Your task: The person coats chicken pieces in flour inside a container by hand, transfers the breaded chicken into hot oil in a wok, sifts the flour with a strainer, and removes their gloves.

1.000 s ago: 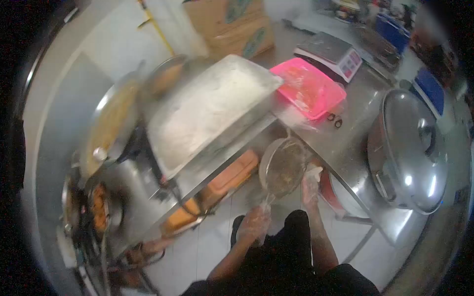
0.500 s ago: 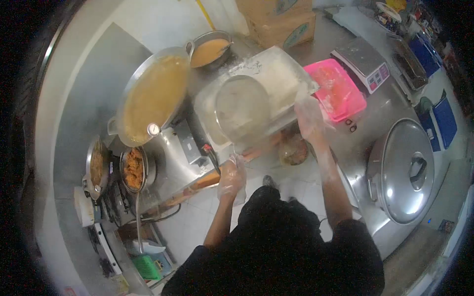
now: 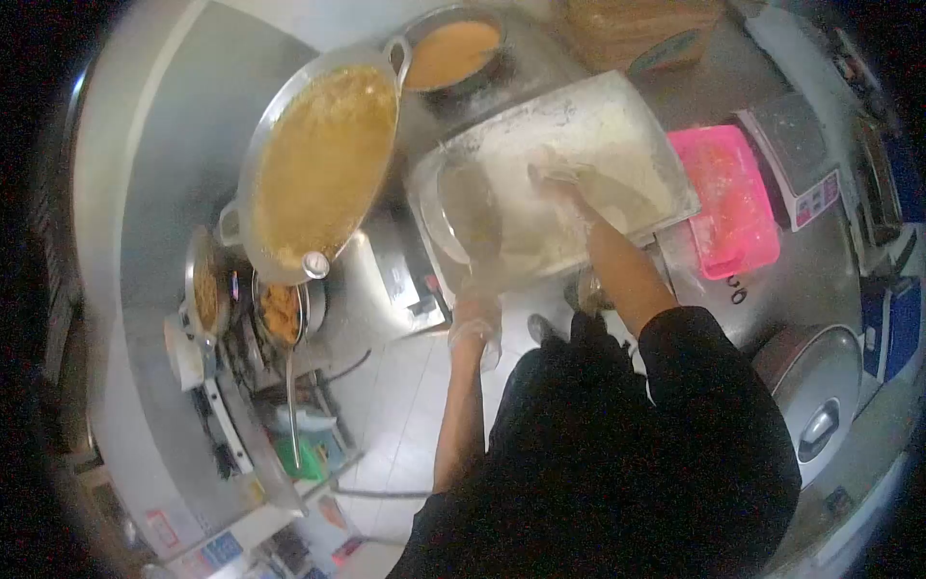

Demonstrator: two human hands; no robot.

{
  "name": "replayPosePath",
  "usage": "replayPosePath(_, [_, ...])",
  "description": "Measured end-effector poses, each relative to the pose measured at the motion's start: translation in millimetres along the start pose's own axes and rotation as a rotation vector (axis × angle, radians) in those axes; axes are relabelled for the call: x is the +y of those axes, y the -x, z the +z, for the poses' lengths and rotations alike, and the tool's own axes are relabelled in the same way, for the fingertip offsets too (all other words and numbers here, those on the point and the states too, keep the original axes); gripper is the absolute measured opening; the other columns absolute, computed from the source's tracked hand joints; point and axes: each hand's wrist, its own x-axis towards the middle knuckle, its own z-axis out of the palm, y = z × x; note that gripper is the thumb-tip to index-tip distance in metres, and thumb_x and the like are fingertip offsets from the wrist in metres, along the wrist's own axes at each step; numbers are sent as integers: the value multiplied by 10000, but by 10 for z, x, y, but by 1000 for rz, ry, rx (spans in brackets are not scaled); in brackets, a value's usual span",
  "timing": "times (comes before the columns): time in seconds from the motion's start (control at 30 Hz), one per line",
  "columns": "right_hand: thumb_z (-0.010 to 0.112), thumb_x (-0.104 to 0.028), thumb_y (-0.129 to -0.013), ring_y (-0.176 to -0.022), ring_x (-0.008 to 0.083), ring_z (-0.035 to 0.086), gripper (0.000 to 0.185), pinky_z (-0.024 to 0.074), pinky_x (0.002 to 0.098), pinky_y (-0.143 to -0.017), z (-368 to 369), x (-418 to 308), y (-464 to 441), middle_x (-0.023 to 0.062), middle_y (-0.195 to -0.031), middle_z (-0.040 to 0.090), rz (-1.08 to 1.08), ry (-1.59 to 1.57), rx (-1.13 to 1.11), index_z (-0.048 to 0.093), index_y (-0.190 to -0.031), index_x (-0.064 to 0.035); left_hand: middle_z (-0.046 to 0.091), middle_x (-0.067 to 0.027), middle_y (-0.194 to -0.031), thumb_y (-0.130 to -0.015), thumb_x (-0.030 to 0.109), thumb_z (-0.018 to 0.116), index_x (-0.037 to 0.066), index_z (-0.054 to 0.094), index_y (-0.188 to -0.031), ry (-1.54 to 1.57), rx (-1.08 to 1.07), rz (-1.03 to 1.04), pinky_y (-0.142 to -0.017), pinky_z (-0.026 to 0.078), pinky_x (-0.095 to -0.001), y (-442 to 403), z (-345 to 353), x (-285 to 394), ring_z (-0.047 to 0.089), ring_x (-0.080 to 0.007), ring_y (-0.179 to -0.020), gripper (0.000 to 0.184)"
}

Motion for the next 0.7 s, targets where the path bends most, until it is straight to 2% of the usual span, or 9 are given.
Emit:
replayPosePath(0.07, [367, -685, -838, -1276, 319, 373, 909, 320, 431, -1043, 205, -256, 186, 170, -1364, 419, 95, -296, -64, 218, -1413, 3, 624, -163, -692, -781, 100, 516, 12, 627, -792, 266, 35, -125, -616, 514, -404, 10, 126, 105, 649, -318, -721, 142])
replayPosePath(0.13, [368, -675, -848, -1281, 297, 371, 896, 315, 427, -1049, 277, -718, 391, 168, -1368, 416, 150, -584, -321, 223, -1408, 9, 618, -159, -688, -779, 98, 516, 11, 618, -796, 467, 80, -269, -613, 509, -407, 0, 248, 210, 644, -319, -722, 135])
replayPosePath(0.2, [380, -641, -866, -1271, 279, 387, 848, 327, 420, -1044, 241, -800, 344, 161, -1355, 430, 62, -634, -432, 254, -1394, 10, 611, -156, -684, -777, 97, 517, 11, 609, -800, 581, 106, -323, -610, 504, -411, 8, 389, 217, 639, -321, -723, 129])
replayPosePath(0.27, [386, -591, -886, -1253, 274, 408, 785, 349, 415, -1032, 119, -570, 92, 160, -1339, 446, -137, -487, -404, 290, -1376, 14, 605, -153, -680, -775, 95, 517, 10, 601, -804, 691, 104, -353, -608, 499, -414, 121, 615, 169, 634, -322, -724, 123])
replayPosePath(0.37, [370, -524, -905, -1239, 277, 424, 720, 369, 415, -1021, -246, -40, -224, 177, -1335, 445, -259, -226, -335, 314, -1359, 32, 596, -148, -673, -772, 93, 517, 10, 588, -810, 726, 129, -397, -604, 491, -419, 326, 860, 106, 626, -325, -725, 116])
replayPosePath(0.47, [353, -457, -925, -1225, 281, 440, 656, 388, 415, -1009, 127, 222, -19, 193, -1331, 444, -253, -57, -196, 338, -1342, 50, 589, -140, -677, -761, 75, 518, -4, 569, -808, 387, 157, -297, -603, 488, -414, 314, 504, 211, 620, -326, -716, 105])
replayPosePath(0.53, [343, -412, -938, -1216, 284, 451, 616, 401, 415, -1001, 712, 75, 180, 205, -1328, 444, -237, -181, -122, 354, -1330, 62, 581, -144, -674, -727, 77, 527, -1, 564, -769, 198, 27, -65, -595, 481, -402, 257, 199, 260, 602, -337, -677, 97])
replayPosePath(0.63, [326, -345, -958, -1202, 287, 467, 557, 421, 415, -990, 1115, -291, 283, 221, -1324, 443, -237, -434, -132, 378, -1313, 80, 583, -153, -682, -703, 100, 541, 13, 573, -742, 393, 181, -87, -595, 479, -406, 242, 555, 302, 594, -339, -662, 101])
replayPosePath(0.7, [328, -327, -958, -1169, 293, 490, 526, 432, 394, -975, 944, -396, 216, 225, -1308, 458, -292, -451, -163, 396, -1314, 55, 585, -160, -690, -700, 112, 545, 18, 575, -730, 484, 202, -122, -600, 481, -411, 239, 530, 290, 594, -343, -666, 104])
